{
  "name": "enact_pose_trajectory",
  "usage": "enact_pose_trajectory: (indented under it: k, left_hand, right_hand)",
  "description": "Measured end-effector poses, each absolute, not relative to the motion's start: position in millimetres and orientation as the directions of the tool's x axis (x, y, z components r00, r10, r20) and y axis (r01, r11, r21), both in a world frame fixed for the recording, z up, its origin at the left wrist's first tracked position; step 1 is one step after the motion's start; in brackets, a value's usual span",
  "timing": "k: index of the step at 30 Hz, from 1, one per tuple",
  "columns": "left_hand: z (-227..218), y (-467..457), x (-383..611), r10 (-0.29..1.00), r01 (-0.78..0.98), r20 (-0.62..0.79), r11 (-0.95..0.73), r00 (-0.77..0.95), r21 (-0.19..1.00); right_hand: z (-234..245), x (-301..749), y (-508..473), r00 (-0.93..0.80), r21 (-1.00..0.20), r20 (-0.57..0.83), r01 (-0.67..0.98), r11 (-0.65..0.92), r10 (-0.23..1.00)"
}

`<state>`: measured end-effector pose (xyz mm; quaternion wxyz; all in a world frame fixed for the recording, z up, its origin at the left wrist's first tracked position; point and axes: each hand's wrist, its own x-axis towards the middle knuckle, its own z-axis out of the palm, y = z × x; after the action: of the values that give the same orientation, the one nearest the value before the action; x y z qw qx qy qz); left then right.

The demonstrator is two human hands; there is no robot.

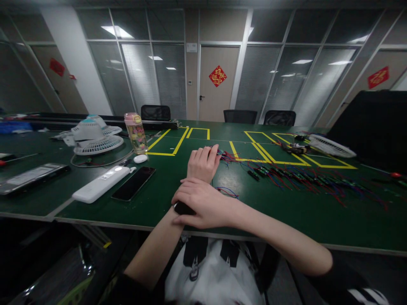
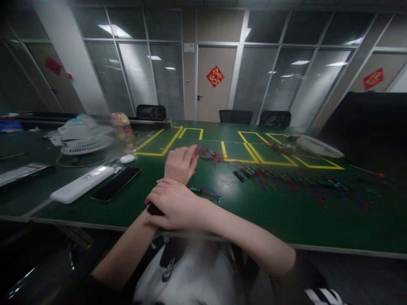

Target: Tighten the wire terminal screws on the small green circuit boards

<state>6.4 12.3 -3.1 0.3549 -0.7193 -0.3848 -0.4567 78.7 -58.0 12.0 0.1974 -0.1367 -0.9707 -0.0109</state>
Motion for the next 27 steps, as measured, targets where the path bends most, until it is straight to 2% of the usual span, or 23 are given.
enact_pose_trajectory:
  k: [12, 16, 18, 20, 23, 25, 27]
  left_hand:
    - [-2, 8, 10, 0.176, 0.882, 0.934, -0.419, 0.31, -0.214]
    - [-2, 5, 10, 0.185, 0.86, 0.92, -0.455, 0.344, -0.231]
    - [-3, 5, 9, 0.189, 0.857, 0.916, -0.459, 0.353, -0.235]
    - [-3, 4, 7, 0.193, 0.859, 0.914, -0.453, 0.357, -0.24]
    - [-2, 0, 6, 0.245, 0.867, 0.903, -0.449, 0.353, -0.217]
    - [-1, -3, 6, 0.28, 0.865, 0.897, -0.466, 0.342, -0.185]
    - [-1, -5, 7, 0.279, 0.844, 0.898, -0.511, 0.341, -0.163]
  right_hand:
    - [15, 88, -59, -0.913, -0.045, 0.337, 0.231, 0.972, 0.232]
    - [9, 89, -66, -0.88, -0.057, 0.422, 0.216, 0.975, 0.219]
    - [4, 96, -68, -0.808, -0.104, 0.547, 0.194, 0.975, 0.219]
    - [-1, 109, -63, -0.657, -0.094, 0.723, 0.212, 0.973, 0.213]
    - [-14, 138, -43, -0.348, -0.067, 0.915, 0.372, 0.926, 0.206]
    - [-26, 158, -24, -0.18, -0.179, 0.937, 0.484, 0.856, 0.298]
    - [-38, 170, -8, -0.169, -0.34, 0.858, 0.52, 0.783, 0.485]
